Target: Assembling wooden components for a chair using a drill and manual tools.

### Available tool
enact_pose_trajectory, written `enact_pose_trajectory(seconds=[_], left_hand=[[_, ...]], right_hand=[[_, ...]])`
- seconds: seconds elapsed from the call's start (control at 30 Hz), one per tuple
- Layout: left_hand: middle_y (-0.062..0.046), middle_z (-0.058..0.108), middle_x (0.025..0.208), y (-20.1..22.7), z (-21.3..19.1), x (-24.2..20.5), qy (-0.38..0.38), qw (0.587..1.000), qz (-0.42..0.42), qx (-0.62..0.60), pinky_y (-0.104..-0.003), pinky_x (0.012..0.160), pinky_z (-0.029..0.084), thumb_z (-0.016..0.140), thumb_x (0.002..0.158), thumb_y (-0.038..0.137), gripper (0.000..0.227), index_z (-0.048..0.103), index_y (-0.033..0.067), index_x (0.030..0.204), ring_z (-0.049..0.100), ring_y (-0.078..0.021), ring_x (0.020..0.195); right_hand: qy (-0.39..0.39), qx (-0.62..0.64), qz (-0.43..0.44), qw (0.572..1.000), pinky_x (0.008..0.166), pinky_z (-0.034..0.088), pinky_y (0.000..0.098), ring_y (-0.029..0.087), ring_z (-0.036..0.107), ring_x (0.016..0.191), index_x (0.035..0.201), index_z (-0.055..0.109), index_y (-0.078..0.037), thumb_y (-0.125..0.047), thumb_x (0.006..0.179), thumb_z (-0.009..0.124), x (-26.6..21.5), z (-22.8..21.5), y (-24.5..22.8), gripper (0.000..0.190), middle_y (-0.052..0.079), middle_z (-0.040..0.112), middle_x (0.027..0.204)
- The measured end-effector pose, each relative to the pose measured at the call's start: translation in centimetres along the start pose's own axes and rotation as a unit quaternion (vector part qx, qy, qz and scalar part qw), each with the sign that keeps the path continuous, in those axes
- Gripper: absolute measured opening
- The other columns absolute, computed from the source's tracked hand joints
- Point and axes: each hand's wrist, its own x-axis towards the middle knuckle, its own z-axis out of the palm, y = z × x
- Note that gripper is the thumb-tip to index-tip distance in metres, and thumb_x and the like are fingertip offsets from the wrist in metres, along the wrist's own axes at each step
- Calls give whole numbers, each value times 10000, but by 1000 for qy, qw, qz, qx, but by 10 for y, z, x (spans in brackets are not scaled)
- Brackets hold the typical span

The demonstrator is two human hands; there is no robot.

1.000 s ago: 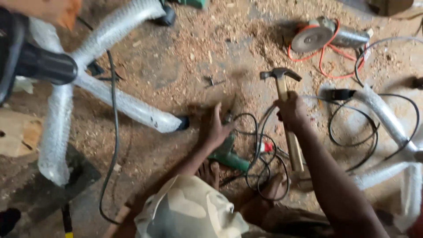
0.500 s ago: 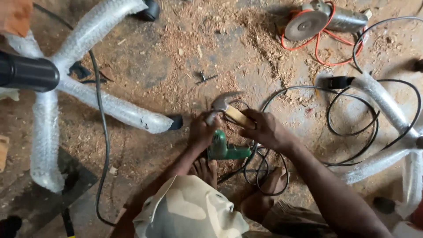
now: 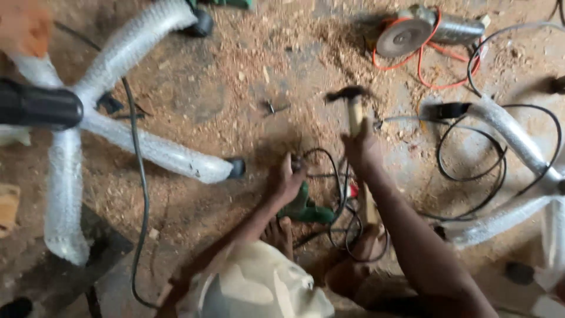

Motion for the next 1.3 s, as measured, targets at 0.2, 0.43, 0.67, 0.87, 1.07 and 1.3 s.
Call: enact_pose_trajectory(seconds=[0.2, 0.43, 0.67, 0.87, 1.07, 1.3], left_hand=[[-137, 714, 981, 17, -7, -10, 17, 999, 43, -6, -405, 771, 558, 674, 959, 388, 447, 610, 15, 1196, 713, -263, 894], [-162, 723, 1074, 20, -2, -9, 41, 993, 113, -16, -409, 779, 560, 615, 980, 232, 349, 584, 32, 1264, 708, -295, 973], [-229, 707, 991, 18, 0, -15, 37, 993, 109, -34, -451, 699, 559, 543, 1031, 169, 228, 550, 39, 1218, 722, -424, 915], [-231, 700, 1030, -2, 10, -2, 42, 989, 142, 17, -455, 721, 558, 587, 1010, 166, 238, 536, 29, 1198, 692, -426, 947], [-234, 710, 1034, 17, -4, -16, 58, 989, 136, 13, -470, 722, 572, 582, 1004, 208, 258, 533, 29, 1183, 705, -423, 936], [-247, 725, 1042, 23, -17, -27, 46, 999, 10, -24, -474, 733, 559, 531, 1058, 276, 295, 565, 51, 1246, 722, -416, 970]], right_hand=[[158, 20, 16, 987, 653, 545, 416, 278, 659, 831, 1180, 556, -92, -311, 938, 743, 16, -4, 23, 376, 127, 709, 911], [7, 241, -195, 951, 707, 591, 325, 191, 681, 860, 1009, 741, -76, -288, 939, 761, -25, 41, -65, 225, 123, 716, 992], [-22, 289, 63, 955, 513, 532, 322, 147, 648, 615, 883, 759, -78, -304, 923, 743, -39, 35, -94, 229, 103, 743, 807], [61, 268, -51, 960, 492, 551, 337, 166, 669, 583, 820, 758, -73, -290, 926, 734, -23, 47, -79, 243, 104, 740, 730], [62, 236, -115, 963, 486, 578, 331, 174, 689, 608, 861, 751, -53, -267, 942, 701, -30, 39, -88, 234, 100, 736, 789], [25, 213, -98, 972, 562, 600, 325, 183, 714, 647, 899, 730, -72, -317, 926, 737, -36, 42, -96, 246, 101, 739, 805]])
